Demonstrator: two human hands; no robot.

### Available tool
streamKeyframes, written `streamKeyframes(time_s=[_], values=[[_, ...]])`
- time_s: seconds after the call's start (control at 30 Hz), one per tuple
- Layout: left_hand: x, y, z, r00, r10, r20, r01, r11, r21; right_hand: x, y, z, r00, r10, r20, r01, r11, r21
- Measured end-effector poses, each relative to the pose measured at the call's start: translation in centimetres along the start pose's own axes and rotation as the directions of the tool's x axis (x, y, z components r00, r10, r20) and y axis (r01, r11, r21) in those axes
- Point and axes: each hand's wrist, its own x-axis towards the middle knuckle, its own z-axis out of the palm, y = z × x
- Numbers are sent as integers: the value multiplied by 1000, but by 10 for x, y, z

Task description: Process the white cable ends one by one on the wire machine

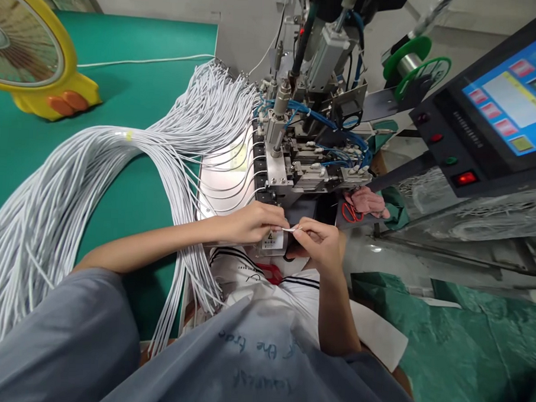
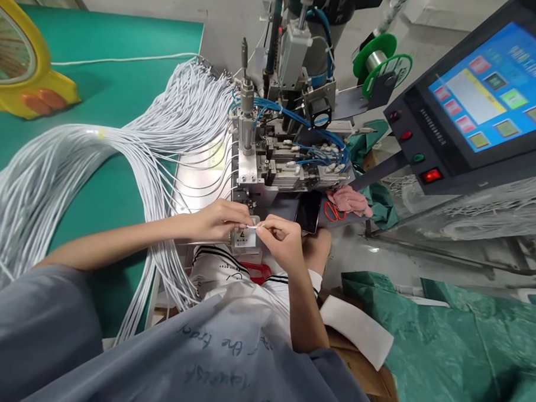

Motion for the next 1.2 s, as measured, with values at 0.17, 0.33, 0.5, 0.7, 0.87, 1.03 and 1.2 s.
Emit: streamKeyframes(time_s=[0.17,0.33,0.5,0.7,0.87,1.03,1.2], values=[[-2,-2,6,998,-29,-53,35,993,115,2,4,3,996,-41,-75,35,997,-67],[-3,-5,18,988,-60,-142,73,993,91,-2,18,20,971,-80,-227,75,997,-31],[0,-10,8,983,-185,9,163,886,434,17,51,17,980,-11,-197,5,1000,-28],[2,-32,4,935,-351,47,246,739,627,48,92,13,986,147,-77,-148,989,-6],[2,-44,7,936,-351,27,267,757,596,54,97,22,992,121,-24,-120,992,40],[1,-43,6,947,-317,46,225,761,609,57,102,22,990,141,15,-141,983,117],[3,-34,4,929,-352,117,179,701,691,58,107,21,984,177,25,-179,977,120]])
